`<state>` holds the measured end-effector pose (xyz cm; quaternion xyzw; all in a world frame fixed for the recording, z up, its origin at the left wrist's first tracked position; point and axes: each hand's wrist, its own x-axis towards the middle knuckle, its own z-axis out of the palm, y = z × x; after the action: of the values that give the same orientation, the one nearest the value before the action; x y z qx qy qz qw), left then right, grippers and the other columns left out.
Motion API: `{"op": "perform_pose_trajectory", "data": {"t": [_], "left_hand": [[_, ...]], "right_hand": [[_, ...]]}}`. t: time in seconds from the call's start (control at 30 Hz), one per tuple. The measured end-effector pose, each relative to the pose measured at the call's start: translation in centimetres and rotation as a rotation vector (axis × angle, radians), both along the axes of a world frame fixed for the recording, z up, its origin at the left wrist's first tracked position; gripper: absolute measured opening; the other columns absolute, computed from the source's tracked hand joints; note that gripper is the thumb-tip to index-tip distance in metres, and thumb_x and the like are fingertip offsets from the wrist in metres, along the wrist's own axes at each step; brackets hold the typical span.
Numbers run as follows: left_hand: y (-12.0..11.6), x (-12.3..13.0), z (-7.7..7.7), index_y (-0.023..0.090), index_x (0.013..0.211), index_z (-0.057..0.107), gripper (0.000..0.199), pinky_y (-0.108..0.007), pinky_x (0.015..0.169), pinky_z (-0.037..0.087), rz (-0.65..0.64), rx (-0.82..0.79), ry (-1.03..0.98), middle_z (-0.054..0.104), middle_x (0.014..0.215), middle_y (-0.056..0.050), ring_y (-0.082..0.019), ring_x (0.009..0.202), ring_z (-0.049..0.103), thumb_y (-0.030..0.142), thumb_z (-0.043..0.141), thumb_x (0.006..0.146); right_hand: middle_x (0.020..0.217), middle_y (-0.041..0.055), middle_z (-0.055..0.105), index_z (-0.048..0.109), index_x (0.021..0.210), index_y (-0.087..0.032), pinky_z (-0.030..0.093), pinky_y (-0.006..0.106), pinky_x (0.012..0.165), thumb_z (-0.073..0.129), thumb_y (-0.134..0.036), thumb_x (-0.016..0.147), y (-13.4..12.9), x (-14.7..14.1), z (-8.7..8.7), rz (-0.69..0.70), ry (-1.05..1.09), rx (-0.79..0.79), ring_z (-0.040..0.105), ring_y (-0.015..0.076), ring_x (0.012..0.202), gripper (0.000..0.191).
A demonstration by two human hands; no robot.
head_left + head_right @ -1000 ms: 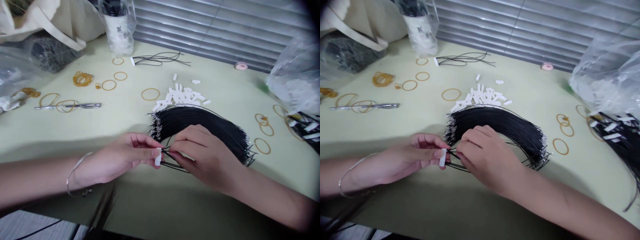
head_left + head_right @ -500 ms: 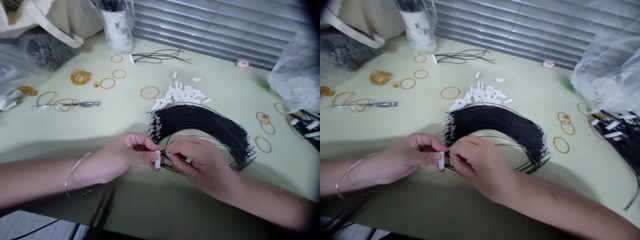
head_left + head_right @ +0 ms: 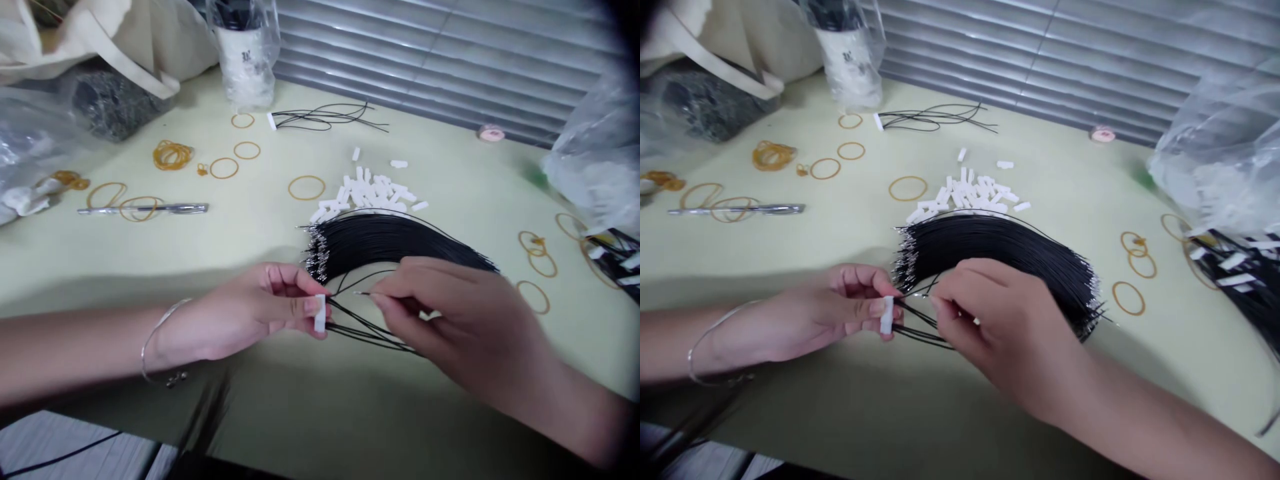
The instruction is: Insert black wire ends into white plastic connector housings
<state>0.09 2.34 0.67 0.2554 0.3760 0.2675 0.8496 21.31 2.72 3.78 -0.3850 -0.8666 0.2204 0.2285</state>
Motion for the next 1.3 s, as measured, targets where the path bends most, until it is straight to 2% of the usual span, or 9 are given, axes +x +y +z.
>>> {"op": "perform_pose_trajectory", "data": {"t": [0.1, 0.33, 0.6, 0.77, 0.9, 1.1, 1.23, 1.3], "left_hand": [[0.2, 0.0, 0.1, 0.013, 0.081, 0.064, 0.007, -0.02, 0.069, 0.05, -0.011, -0.021, -0.039, 0.068, 0.074, -0.002, -0.011, 0.067, 0.065, 0.009, 0.059, 0.079], [-0.1, 0.1, -0.1, 0.015, 0.08, 0.064, 0.007, -0.022, 0.074, 0.051, -0.047, -0.018, -0.003, 0.069, 0.074, 0.0, -0.011, 0.07, 0.065, 0.01, 0.06, 0.079], [-0.4, 0.1, -0.1, 0.015, 0.078, 0.065, 0.004, -0.02, 0.071, 0.051, -0.045, 0.008, 0.027, 0.069, 0.071, 0.001, -0.01, 0.067, 0.065, 0.013, 0.063, 0.076], [-0.5, 0.1, -0.6, 0.014, 0.078, 0.066, 0.004, -0.018, 0.069, 0.05, -0.062, 0.041, 0.046, 0.07, 0.071, -0.001, -0.01, 0.067, 0.065, 0.015, 0.067, 0.074], [-0.3, 0.1, -1.1, 0.013, 0.077, 0.067, 0.007, -0.019, 0.067, 0.05, -0.023, 0.034, 0.035, 0.07, 0.07, -0.004, -0.011, 0.066, 0.065, 0.014, 0.069, 0.072], [-0.3, 0.2, -0.9, 0.014, 0.083, 0.065, 0.014, -0.022, 0.071, 0.051, 0.035, 0.052, -0.003, 0.07, 0.075, -0.003, -0.01, 0.07, 0.065, 0.013, 0.071, 0.07], [-0.4, 0.2, -0.8, 0.015, 0.086, 0.061, 0.02, -0.018, 0.068, 0.048, -0.049, 0.117, 0.117, 0.067, 0.072, 0.001, -0.007, 0.066, 0.063, 0.013, 0.071, 0.068], [-0.4, 0.2, -0.8, 0.014, 0.085, 0.061, 0.017, -0.019, 0.067, 0.048, -0.106, 0.163, 0.166, 0.067, 0.074, 0.0, -0.007, 0.064, 0.062, 0.014, 0.069, 0.07]], "right_hand": [[0.065, -0.0023, 0.053, 0.059, 0.075, -0.018, 0.035, 0.02, 0.054, 0.053, -0.011, 0.08, 0.0, 0.1, 0.3, 0.001, -0.012, 0.023, 0.046, 0.0063, 0.059, 0.011], [0.064, -0.0001, 0.054, 0.061, 0.073, -0.016, 0.035, 0.023, 0.054, 0.051, -0.011, 0.081, -0.5, -1.1, -1.3, 0.023, 0.011, 0.012, 0.047, 0.0093, 0.061, 0.014], [0.063, 0.0003, 0.054, 0.061, 0.072, -0.014, 0.034, 0.024, 0.054, 0.05, -0.013, 0.083, -0.8, -1.2, -1.2, 0.043, -0.002, 0.044, 0.046, 0.009, 0.059, 0.016], [0.062, 0.0012, 0.054, 0.06, 0.072, -0.013, 0.035, 0.025, 0.056, 0.048, -0.016, 0.085, -0.9, -1.7, -1.6, 0.089, -0.032, 0.097, 0.046, 0.0101, 0.059, 0.018], [0.064, 0.0026, 0.056, 0.059, 0.072, -0.012, 0.036, 0.025, 0.057, 0.043, -0.014, 0.087, -0.9, -2.0, -1.7, 0.081, -0.033, 0.135, 0.049, 0.0112, 0.061, 0.022], [0.065, 0.0015, 0.056, 0.058, 0.074, -0.015, 0.037, 0.025, 0.057, 0.045, -0.016, 0.087, -0.4, -1.6, -1.4, 0.073, -0.149, 0.112, 0.049, 0.0117, 0.062, 0.018], [0.068, 0.0012, 0.058, 0.058, 0.075, -0.015, 0.04, 0.024, 0.059, 0.046, -0.017, 0.087, 0.5, -1.1, -1.2, 0.092, -0.122, 0.107, 0.051, 0.0112, 0.064, 0.017], [0.073, 0.0023, 0.06, 0.058, 0.08, -0.016, 0.043, 0.025, 0.064, 0.047, -0.017, 0.087, 1.6, -0.8, -1.4, 0.046, -0.083, 0.188, 0.054, 0.0118, 0.069, 0.014]]}}
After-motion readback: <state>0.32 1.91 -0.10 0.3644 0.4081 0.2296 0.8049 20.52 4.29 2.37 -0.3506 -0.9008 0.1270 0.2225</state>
